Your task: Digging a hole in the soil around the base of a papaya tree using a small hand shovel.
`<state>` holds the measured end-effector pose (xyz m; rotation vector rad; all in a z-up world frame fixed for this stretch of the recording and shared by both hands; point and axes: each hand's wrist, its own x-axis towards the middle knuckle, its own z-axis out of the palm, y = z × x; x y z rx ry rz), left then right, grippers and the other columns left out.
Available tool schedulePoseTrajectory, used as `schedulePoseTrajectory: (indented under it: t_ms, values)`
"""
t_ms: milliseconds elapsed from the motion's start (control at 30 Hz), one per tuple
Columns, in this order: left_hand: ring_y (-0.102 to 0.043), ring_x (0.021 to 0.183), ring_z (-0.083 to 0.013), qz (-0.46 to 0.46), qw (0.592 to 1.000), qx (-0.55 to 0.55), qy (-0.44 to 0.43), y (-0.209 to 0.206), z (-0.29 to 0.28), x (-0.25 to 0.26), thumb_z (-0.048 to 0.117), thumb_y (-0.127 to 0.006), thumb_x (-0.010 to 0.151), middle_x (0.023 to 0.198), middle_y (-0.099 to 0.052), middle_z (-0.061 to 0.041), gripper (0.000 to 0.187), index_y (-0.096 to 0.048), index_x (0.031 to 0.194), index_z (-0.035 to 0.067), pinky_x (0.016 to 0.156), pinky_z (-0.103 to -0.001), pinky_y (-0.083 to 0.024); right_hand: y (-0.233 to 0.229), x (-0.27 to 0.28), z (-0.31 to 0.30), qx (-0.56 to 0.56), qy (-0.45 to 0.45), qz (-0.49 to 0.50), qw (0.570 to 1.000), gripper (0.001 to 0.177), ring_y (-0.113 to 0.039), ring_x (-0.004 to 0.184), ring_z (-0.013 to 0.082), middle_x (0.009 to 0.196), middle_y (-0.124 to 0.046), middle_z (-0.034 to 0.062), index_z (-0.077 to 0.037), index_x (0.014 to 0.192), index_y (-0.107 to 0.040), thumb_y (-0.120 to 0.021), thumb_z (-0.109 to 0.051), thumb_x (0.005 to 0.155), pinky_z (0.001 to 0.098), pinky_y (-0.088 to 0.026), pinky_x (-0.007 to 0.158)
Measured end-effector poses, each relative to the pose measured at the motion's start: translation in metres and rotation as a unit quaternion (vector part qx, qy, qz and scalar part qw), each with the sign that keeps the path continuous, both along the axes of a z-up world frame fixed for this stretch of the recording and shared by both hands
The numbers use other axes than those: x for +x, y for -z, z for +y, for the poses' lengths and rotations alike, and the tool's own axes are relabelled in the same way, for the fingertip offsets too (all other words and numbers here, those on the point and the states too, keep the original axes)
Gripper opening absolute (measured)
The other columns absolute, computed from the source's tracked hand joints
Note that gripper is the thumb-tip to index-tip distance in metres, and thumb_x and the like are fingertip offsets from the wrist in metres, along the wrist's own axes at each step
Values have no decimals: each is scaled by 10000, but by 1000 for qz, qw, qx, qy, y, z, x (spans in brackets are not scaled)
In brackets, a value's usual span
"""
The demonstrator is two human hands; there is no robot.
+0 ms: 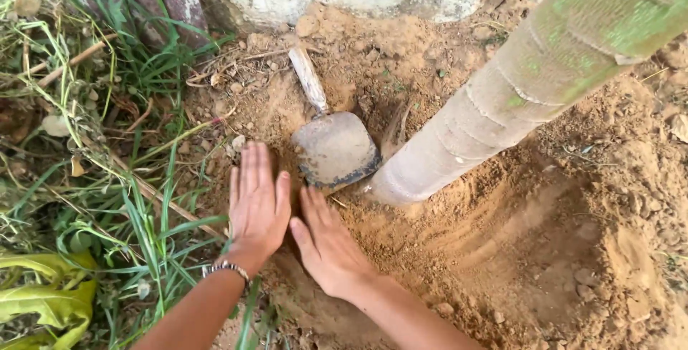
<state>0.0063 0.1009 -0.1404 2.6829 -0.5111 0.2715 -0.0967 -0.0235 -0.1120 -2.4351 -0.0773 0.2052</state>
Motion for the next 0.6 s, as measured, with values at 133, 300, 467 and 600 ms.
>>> schedulePoseTrajectory:
  t_ms: [133,300,467,600]
  values:
    - [-94,1556,-271,6,1000,24,0,6,7,-7,428,-265,1033,1684,-116,-153,692,-170,1590,29,1244,-427,-83,-9,-5,-8,-3,-20,2,1000,692,15,1580,243,1704,38,133,-74,1600,27,-116,-449,1036,392,-36,1270]
    - [-53,1531,-275,-16,993,102,53,10,3,-8,459,-244,1022,1667,-85,-155,734,-114,1577,-2,1205,-430,-47,-24,-15,-34,-1,-102,98,990,726,75,1571,219,1703,119,66,-135,1602,82,-103,-513,1011,431,8,1261]
    - [-78,1529,-261,-42,969,233,77,-11,-10,-16,509,-233,1010,1657,-110,-143,760,-131,1565,0,1218,-430,-47,-39,-29,-45,-25,-103,180,978,777,111,1565,215,1699,162,29,-159,1600,108,-107,-588,989,411,2,1265]
    - [-103,1531,-252,-12,952,260,162,-7,-27,-28,529,-231,1017,1666,-125,-139,768,-149,1576,8,1228,-428,-53,-19,-51,-71,-67,-102,183,975,804,47,1568,254,1712,70,36,-171,1624,13,-122,-631,979,422,-33,1273]
